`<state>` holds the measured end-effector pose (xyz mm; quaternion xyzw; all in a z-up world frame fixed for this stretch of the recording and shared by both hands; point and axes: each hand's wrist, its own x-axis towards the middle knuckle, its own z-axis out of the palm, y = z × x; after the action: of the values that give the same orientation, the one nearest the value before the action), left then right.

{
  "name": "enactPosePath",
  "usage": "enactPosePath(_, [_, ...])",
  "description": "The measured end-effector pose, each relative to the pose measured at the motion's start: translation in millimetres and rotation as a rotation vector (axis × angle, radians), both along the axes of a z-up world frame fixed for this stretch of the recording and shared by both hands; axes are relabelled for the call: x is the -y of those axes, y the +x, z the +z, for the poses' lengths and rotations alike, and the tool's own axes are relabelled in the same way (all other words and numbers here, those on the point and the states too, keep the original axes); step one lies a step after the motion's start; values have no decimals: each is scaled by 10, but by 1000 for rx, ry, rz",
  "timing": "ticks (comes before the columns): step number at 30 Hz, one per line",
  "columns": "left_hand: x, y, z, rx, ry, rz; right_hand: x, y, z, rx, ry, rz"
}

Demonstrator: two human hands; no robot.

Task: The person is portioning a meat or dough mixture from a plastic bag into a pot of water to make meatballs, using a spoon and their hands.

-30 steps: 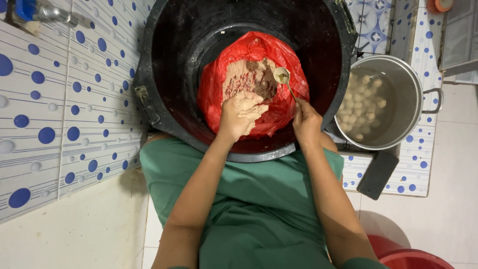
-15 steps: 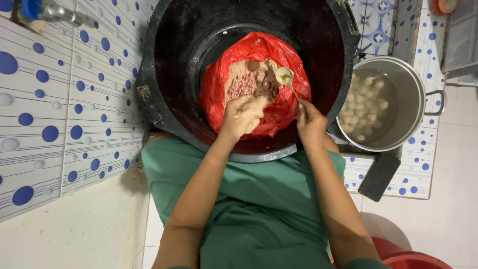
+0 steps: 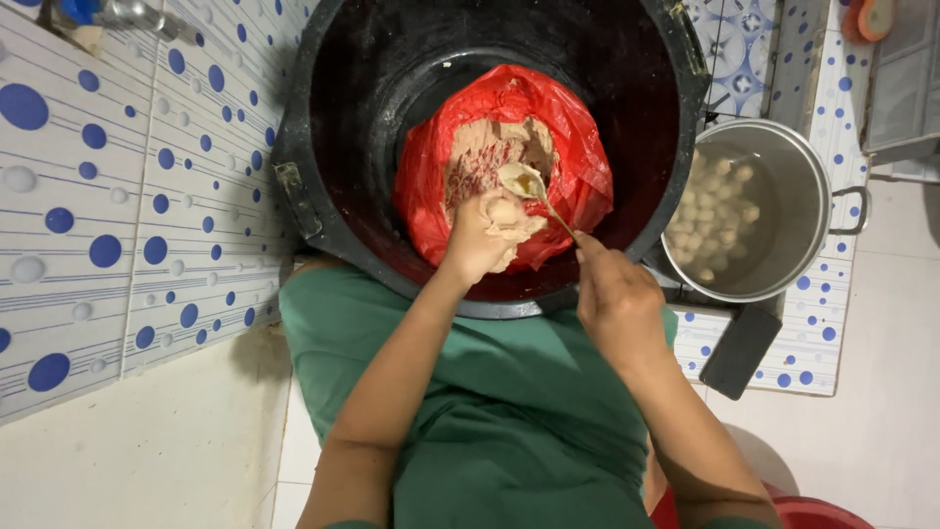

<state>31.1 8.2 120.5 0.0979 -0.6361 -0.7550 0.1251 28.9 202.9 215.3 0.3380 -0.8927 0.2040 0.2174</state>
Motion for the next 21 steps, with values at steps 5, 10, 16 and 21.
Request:
enactPosePath(5, [-28, -135, -74, 264, 260, 6, 76, 99, 232, -45, 82, 31])
enactPosePath(10, [-52, -168, -337, 293, 279, 59, 134, 137, 181, -8, 101, 40])
enactPosePath(16, [106, -115, -726, 450, -566, 59, 28, -22, -216, 658, -215, -2])
enactPosePath(21, [153, -211, -1060, 559, -829, -53, -250, -52, -497, 1144, -422, -250])
